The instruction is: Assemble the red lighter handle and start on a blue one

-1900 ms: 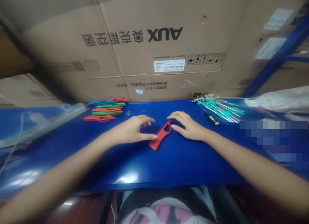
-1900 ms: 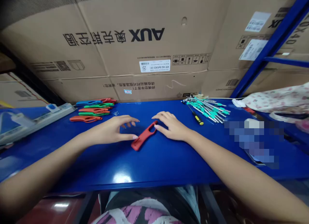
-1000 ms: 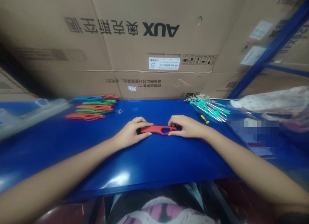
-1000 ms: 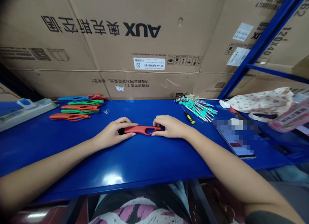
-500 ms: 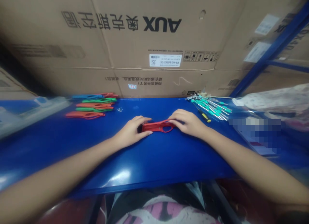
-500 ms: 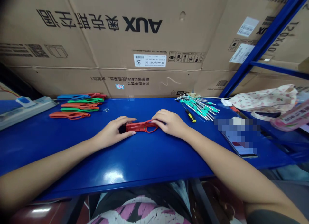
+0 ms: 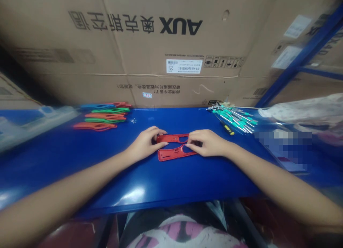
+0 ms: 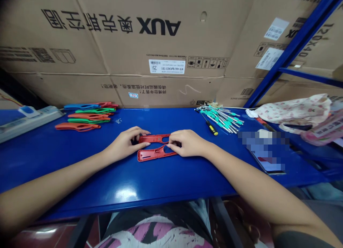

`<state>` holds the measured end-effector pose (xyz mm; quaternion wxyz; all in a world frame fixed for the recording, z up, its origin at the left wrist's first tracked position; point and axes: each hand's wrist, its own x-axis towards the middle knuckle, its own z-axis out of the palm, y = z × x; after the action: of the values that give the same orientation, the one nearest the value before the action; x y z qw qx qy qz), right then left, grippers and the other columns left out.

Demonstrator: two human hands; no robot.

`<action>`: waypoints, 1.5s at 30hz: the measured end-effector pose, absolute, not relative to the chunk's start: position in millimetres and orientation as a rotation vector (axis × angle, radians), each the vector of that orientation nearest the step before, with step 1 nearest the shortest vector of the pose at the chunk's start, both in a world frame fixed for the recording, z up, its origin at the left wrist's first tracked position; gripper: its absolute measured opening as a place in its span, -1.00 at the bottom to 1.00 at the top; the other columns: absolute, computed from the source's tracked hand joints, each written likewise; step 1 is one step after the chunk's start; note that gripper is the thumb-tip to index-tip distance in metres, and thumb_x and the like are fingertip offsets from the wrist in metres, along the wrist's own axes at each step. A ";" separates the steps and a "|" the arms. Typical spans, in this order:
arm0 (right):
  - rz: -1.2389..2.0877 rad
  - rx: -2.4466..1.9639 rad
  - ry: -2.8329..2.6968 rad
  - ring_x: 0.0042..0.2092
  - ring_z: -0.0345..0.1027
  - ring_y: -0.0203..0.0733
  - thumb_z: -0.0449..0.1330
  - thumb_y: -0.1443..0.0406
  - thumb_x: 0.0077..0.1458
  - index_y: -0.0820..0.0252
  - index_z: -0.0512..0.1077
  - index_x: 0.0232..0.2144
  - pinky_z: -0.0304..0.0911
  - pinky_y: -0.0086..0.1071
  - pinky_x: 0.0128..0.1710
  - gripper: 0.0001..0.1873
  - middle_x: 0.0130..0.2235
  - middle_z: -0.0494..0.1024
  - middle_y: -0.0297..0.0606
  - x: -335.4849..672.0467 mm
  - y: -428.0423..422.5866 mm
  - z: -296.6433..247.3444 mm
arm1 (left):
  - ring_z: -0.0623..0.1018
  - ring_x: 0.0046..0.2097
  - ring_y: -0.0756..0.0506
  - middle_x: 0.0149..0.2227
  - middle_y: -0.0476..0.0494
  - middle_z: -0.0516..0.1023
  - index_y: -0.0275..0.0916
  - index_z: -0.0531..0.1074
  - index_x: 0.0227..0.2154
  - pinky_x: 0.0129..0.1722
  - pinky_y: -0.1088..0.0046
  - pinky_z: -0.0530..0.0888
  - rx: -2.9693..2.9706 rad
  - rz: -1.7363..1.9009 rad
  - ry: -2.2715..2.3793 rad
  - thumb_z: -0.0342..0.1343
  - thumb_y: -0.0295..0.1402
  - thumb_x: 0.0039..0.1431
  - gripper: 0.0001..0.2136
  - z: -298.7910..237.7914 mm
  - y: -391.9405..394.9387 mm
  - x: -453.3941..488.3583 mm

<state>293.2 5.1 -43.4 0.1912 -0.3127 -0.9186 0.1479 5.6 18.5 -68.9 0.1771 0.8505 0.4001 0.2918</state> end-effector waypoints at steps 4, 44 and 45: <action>0.348 -0.907 -2.650 -0.41 0.26 -0.34 0.19 0.20 0.25 0.15 0.38 -0.38 0.09 -0.43 -0.43 -0.81 -0.34 0.46 -0.35 292.1 5.7 -45.8 | 0.46 -0.32 -0.05 -0.29 -0.09 0.48 -0.22 0.56 -0.06 -0.27 0.38 0.46 2.413 0.825 1.083 0.25 -0.09 0.19 -0.63 -68.8 17.3 5.9; 0.148 -1.164 -2.344 -0.09 0.46 -0.18 0.21 0.13 0.26 0.07 0.57 -0.20 0.34 -0.35 -0.04 -0.80 -0.10 0.58 -0.24 305.2 33.3 -46.9 | 0.35 0.29 -0.27 0.31 -0.17 0.36 -0.01 0.28 0.30 0.26 0.04 0.25 2.804 0.420 0.954 -0.07 -0.15 0.44 -0.57 -55.7 3.7 6.2; 0.091 -1.243 -2.282 -0.06 0.45 -0.16 0.16 0.15 0.29 0.10 0.56 -0.20 0.32 -0.33 0.00 -0.77 -0.09 0.58 -0.21 315.2 39.2 -42.5 | 0.35 0.29 -0.27 0.31 -0.16 0.36 0.00 0.29 0.30 0.27 0.04 0.25 2.811 0.417 0.947 -0.07 -0.15 0.44 -0.58 -55.6 3.6 6.4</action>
<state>315.2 39.2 -42.5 0.2676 -0.4607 -0.8456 0.0336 6.4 3.6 -55.6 0.0729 0.9359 0.3153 0.1389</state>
